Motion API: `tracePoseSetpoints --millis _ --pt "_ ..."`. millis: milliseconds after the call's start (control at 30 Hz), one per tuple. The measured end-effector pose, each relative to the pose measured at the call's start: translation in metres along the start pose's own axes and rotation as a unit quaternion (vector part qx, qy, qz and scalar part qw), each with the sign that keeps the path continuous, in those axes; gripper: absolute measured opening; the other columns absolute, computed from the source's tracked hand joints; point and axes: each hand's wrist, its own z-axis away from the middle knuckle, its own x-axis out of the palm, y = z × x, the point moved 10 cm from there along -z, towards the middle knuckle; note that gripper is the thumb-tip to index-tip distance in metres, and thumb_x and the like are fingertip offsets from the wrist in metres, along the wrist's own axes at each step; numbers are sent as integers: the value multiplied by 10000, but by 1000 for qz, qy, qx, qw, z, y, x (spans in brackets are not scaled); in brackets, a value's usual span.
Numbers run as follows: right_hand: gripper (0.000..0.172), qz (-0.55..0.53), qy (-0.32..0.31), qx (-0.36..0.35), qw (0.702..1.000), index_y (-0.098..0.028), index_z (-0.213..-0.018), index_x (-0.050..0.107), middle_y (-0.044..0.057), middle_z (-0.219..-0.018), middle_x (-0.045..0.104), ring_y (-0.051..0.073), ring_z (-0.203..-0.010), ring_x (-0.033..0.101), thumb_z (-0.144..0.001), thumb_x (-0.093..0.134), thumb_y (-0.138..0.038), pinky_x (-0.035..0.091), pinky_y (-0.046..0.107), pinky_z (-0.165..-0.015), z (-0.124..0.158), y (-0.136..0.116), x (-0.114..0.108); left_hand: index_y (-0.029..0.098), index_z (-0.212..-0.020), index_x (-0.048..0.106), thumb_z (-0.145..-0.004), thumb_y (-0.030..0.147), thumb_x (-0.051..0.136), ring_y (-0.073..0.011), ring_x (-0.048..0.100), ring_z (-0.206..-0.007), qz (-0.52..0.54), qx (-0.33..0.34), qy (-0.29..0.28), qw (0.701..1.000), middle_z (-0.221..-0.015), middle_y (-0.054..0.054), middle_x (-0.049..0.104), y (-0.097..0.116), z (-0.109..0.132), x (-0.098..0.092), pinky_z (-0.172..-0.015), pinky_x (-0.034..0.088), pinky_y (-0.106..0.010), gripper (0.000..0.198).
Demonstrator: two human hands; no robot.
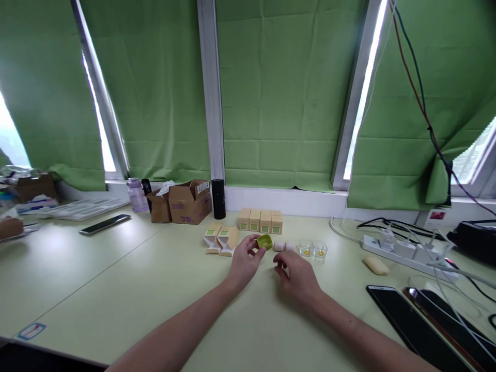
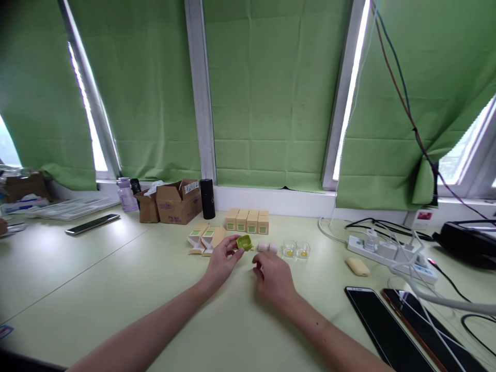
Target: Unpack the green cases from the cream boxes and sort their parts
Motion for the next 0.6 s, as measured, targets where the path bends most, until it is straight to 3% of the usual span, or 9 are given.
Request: tracePoseSetpoints --millis 133,267,467,600 --pt "252 -19 -40 -31 999 -236 -1025 647 49 -921 736 220 -815 666 -834 553 -102 472 329 -705 17 -26 13 186 -1159 602 -853 394 737 -268 754 -1003 34 -38 -28 998 -1099 -133 780 -8 2 9 -806 572 -373 394" --pt "250 -5 -43 -48 998 -229 -1037 646 55 -937 742 228 -835 676 -841 544 -112 478 333 -711 19 -32 11 184 -1155 604 -844 372 735 -254 746 -958 0 -24 -37 999 -1078 -127 776 -2 5 13 -762 566 -354 386" --pt "211 30 33 -94 995 -217 -1048 628 76 -925 722 241 -833 653 -895 519 -121 475 353 -693 17 -29 -8 200 -1180 597 -862 360 728 -253 735 -1006 -16 3 -56 998 -1112 -116 767 10 11 19 -770 560 -342 379" --pt "269 17 101 -111 989 -230 -1171 608 113 -1112 697 284 -1017 642 -921 540 -156 526 408 -811 17 -27 -25 193 -1170 580 -861 513 734 -264 748 -985 33 -22 -70 997 -1033 -115 778 0 11 25 -796 564 -360 471"
